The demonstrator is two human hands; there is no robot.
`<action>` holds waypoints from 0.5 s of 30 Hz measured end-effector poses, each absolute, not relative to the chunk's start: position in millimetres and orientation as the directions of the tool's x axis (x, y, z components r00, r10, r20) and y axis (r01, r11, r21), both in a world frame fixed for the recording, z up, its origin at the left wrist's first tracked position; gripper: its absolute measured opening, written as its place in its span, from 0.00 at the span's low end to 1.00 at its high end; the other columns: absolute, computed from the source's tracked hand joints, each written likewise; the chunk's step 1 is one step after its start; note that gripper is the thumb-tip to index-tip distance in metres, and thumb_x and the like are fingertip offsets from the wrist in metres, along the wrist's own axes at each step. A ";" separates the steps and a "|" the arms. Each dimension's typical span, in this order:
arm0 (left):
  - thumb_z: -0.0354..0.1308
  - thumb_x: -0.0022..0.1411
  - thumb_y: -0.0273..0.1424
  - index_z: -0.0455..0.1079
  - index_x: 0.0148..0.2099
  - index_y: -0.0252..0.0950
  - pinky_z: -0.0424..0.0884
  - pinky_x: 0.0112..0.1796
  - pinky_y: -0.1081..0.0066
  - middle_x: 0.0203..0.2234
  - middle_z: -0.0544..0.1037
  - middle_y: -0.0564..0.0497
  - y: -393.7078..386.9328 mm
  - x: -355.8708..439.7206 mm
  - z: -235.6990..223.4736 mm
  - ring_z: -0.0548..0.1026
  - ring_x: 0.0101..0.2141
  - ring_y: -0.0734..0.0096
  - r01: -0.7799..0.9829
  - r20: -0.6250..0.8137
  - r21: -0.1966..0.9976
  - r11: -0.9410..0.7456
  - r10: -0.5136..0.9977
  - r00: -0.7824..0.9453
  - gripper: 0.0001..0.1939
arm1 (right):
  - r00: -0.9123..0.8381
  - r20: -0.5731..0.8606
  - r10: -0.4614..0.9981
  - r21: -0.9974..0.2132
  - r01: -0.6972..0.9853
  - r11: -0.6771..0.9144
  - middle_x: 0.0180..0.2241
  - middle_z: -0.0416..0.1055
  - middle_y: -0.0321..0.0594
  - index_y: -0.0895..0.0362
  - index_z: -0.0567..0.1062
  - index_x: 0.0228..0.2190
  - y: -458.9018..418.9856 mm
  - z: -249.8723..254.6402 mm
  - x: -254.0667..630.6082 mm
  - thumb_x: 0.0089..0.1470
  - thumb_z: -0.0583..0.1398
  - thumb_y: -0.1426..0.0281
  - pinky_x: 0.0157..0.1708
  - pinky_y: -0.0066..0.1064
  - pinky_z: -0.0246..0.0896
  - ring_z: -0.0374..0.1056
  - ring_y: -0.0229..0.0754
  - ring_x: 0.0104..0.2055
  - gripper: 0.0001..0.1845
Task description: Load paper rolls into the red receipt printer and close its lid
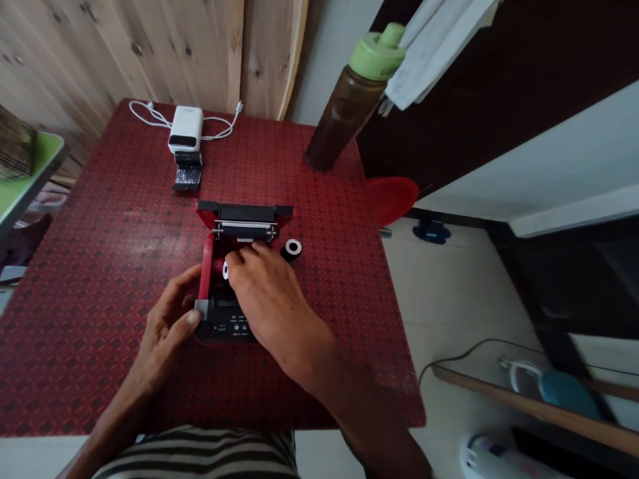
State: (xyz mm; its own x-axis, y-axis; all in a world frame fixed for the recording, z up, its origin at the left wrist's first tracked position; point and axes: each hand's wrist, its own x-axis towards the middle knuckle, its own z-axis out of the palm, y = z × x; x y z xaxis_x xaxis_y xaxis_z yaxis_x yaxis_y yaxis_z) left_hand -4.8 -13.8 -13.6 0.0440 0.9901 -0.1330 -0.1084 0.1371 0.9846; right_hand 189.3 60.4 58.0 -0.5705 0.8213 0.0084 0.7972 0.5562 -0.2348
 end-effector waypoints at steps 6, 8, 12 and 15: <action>0.67 0.75 0.51 0.70 0.76 0.46 0.74 0.66 0.45 0.69 0.77 0.41 -14.8 -5.3 -14.1 0.78 0.64 0.45 -0.101 -0.144 0.984 0.148 0.988 0.049 0.34 | -0.565 0.000 0.825 -0.188 0.810 0.555 0.49 0.84 0.51 0.58 0.81 0.49 62.1 54.3 184.8 0.68 0.57 0.87 0.57 0.48 0.76 0.80 0.56 0.53 0.19; 0.67 0.75 0.51 0.70 0.76 0.46 0.73 0.67 0.44 0.69 0.77 0.40 -15.3 -5.7 -14.8 0.78 0.65 0.44 -0.096 -0.152 0.983 0.156 0.987 0.048 0.35 | -0.561 -0.055 0.826 -0.204 0.816 0.540 0.46 0.85 0.50 0.57 0.82 0.46 69.4 51.5 183.0 0.69 0.56 0.87 0.53 0.45 0.75 0.81 0.54 0.51 0.18; 0.66 0.76 0.51 0.69 0.77 0.45 0.70 0.69 0.41 0.68 0.77 0.40 -15.7 -6.4 -16.6 0.77 0.65 0.43 -0.100 -0.165 0.980 0.170 0.985 0.049 0.35 | -0.556 -0.108 0.824 -0.253 0.817 0.518 0.45 0.85 0.47 0.57 0.82 0.43 82.8 43.6 181.1 0.69 0.57 0.86 0.51 0.41 0.74 0.82 0.51 0.48 0.17; 0.66 0.76 0.51 0.69 0.77 0.45 0.72 0.68 0.41 0.69 0.77 0.39 -16.1 -6.7 -17.2 0.78 0.64 0.44 -0.098 -0.163 0.981 0.167 0.985 0.054 0.35 | -0.563 -0.113 0.819 -0.297 0.806 0.513 0.47 0.85 0.49 0.58 0.83 0.46 84.0 41.6 183.1 0.68 0.56 0.86 0.52 0.43 0.77 0.83 0.52 0.48 0.18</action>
